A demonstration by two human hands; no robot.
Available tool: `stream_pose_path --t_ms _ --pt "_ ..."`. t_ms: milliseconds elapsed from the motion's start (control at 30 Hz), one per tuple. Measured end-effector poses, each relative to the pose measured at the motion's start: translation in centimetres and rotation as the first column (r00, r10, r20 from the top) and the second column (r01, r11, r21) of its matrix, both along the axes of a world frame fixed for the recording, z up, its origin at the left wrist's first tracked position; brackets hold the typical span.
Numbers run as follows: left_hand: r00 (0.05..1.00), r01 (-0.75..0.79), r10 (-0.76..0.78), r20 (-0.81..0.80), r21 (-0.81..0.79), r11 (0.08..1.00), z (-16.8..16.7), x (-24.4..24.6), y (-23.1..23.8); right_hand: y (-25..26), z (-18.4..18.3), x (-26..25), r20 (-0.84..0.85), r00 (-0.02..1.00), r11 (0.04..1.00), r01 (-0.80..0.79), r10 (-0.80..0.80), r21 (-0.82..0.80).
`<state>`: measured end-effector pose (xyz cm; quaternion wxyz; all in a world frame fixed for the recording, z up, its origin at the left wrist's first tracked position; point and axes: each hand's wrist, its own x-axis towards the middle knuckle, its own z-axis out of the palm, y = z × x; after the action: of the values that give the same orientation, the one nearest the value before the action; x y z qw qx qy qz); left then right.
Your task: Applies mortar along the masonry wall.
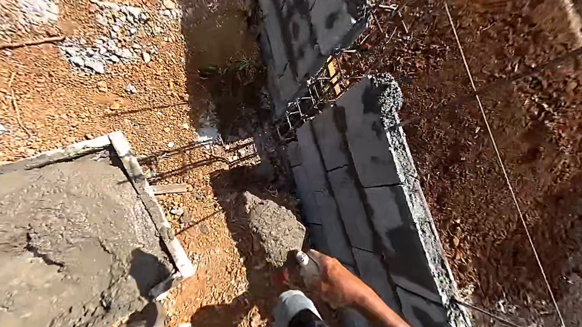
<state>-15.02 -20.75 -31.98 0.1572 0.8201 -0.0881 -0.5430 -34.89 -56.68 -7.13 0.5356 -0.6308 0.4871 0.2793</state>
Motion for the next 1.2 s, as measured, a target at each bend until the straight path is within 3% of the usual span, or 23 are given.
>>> stream_pose_path --t_ms 67,167,333,467,567,733,867,1000,1100,1200 --pt "0.992 -0.082 0.078 -0.097 -0.038 0.996 3.1 -1.0 -5.1 -4.1 4.4 -7.0 -0.076 0.988 0.990 0.132 -0.136 -0.059" --pt "0.979 -0.144 0.130 -0.156 -0.082 0.986 4.6 -2.9 -12.1 -10.2 9.0 -15.3 -0.166 0.936 0.942 0.276 -0.309 -0.191" --pt "0.978 -0.147 0.124 -0.171 -0.135 0.980 7.3 -6.2 -21.9 -20.2 10.6 -22.0 -0.185 0.854 0.835 0.392 -0.486 -0.387" --pt "0.970 -0.187 0.156 -0.188 -0.158 0.970 9.1 -8.8 -25.1 -27.6 9.4 -19.9 -0.204 0.860 0.796 0.310 -0.469 -0.520" --pt "0.965 -0.200 0.177 -0.195 -0.107 0.974 10.1 -10.7 -24.8 -30.2 5.9 -16.0 -0.194 0.859 0.726 0.256 -0.474 -0.638" --pt "0.974 -0.124 0.137 -0.181 0.078 0.989 8.4 -12.0 -21.4 -28.4 3.3 -13.0 -0.001 0.830 0.555 0.372 -0.558 -0.744" --pt "0.984 -0.071 0.086 -0.158 0.100 0.992 8.1 -13.2 -23.1 -27.0 2.1 -13.7 0.008 0.847 0.551 0.352 -0.531 -0.756" --pt "0.982 0.090 -0.098 -0.161 -0.058 0.994 9.6 -15.1 -31.9 -27.7 3.7 -16.9 0.083 0.859 0.532 0.386 -0.505 -0.754" --pt "0.976 0.127 -0.173 -0.136 -0.294 0.947 11.6 -16.7 -43.0 -31.2 3.7 -18.2 0.094 0.839 0.494 0.402 -0.536 -0.771" --pt "0.974 0.070 -0.165 -0.156 -0.488 0.870 14.7 -18.8 -54.8 -36.0 1.5 -18.8 0.069 0.844 0.581 0.424 -0.532 -0.695"
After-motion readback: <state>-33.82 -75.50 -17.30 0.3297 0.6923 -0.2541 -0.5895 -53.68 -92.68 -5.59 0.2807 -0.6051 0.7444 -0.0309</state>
